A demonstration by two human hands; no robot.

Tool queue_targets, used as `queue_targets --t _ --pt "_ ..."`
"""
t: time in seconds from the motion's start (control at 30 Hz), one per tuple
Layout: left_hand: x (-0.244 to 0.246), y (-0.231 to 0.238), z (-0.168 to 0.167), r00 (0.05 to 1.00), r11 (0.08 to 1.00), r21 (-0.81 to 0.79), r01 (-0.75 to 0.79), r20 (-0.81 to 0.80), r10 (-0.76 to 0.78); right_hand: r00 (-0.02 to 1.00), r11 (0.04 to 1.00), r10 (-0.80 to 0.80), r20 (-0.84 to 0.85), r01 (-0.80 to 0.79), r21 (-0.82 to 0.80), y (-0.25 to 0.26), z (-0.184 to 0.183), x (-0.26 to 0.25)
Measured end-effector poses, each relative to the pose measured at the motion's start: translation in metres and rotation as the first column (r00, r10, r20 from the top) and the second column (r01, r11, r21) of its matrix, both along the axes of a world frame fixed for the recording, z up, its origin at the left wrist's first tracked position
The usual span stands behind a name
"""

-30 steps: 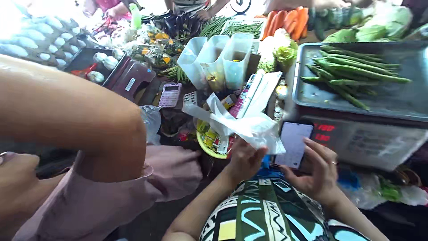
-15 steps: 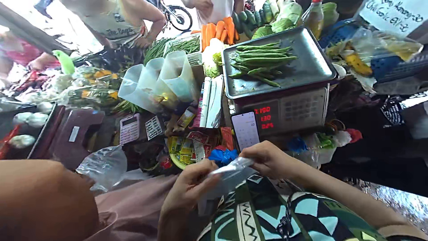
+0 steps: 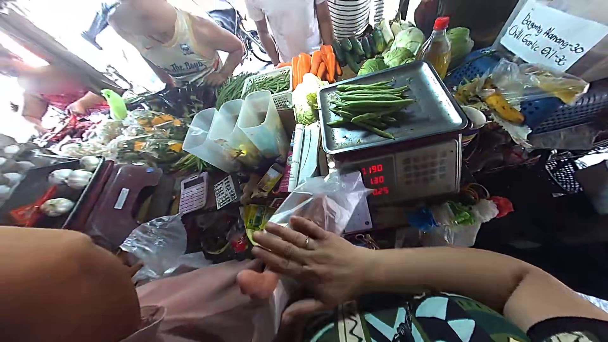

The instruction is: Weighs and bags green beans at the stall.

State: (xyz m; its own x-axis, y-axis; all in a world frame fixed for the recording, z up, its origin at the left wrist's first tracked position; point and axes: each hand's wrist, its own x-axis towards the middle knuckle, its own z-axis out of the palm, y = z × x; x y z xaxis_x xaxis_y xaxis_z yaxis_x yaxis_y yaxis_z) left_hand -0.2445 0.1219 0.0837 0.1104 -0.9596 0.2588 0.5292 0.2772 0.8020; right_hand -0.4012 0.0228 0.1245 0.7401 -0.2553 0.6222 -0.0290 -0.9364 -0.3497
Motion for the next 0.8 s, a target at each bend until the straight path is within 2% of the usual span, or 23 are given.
queue_targets --t 0.03,0.13,0.17,0.27,0.33,0.37,0.43,0.57,0.63,0.7,0.73,0.8 --pt "0.001 0.001 -0.005 0.998 0.998 -0.044 0.046 -0.031 -0.048 0.999 1.0 0.007 0.032 -0.007 -0.007 -0.004 -0.002 0.006" --pt "-0.029 -0.018 0.039 0.985 0.995 -0.084 0.055 -0.16 -0.068 0.989 0.988 -0.136 0.058 0.139 -0.061 -0.036 0.006 0.009" --pt "-0.032 -0.021 0.047 0.983 0.996 -0.083 0.022 -0.177 -0.037 0.989 0.987 -0.136 0.063 0.14 -0.073 -0.043 0.007 0.007" --pt "-0.034 -0.027 0.059 0.952 0.96 0.143 -0.241 -0.16 0.263 0.995 0.995 -0.022 0.094 0.031 -0.094 -0.041 0.009 0.007" --pt "-0.033 -0.031 0.059 0.908 0.909 0.237 -0.342 -0.165 0.385 0.985 0.997 0.041 0.166 -0.051 0.055 -0.035 0.01 0.009" --pt "-0.033 -0.031 0.058 0.904 0.902 0.243 -0.358 -0.149 0.399 0.97 0.981 0.052 0.238 -0.094 0.168 -0.035 0.011 0.009" --pt "-0.034 -0.031 0.054 0.908 0.903 0.226 -0.364 -0.128 0.398 0.926 0.902 0.038 0.377 -0.194 0.385 -0.037 0.009 0.01" --pt "-0.026 -0.031 0.051 0.933 0.938 0.128 -0.321 -0.125 0.337 0.879 0.729 -0.049 0.474 -0.293 0.619 -0.033 0.006 0.009" --pt "-0.017 -0.022 0.048 0.942 0.961 0.058 -0.271 -0.188 0.277 0.854 0.591 -0.21 0.476 -0.276 0.758 -0.035 0.012 0.006" --pt "-0.011 -0.014 0.048 0.944 0.963 -0.003 -0.269 -0.198 0.263 0.837 0.395 -0.347 0.423 -0.279 0.875 -0.041 0.018 -0.001" --pt "-0.01 -0.014 0.048 0.936 0.944 -0.022 -0.328 -0.145 0.322 0.845 0.35 -0.328 0.423 -0.307 0.885 -0.043 0.019 -0.006" --pt "-0.013 -0.018 0.045 0.883 0.887 -0.039 -0.461 0.084 0.462 0.903 0.427 -0.075 0.423 -0.354 0.832 -0.036 0.017 -0.013"
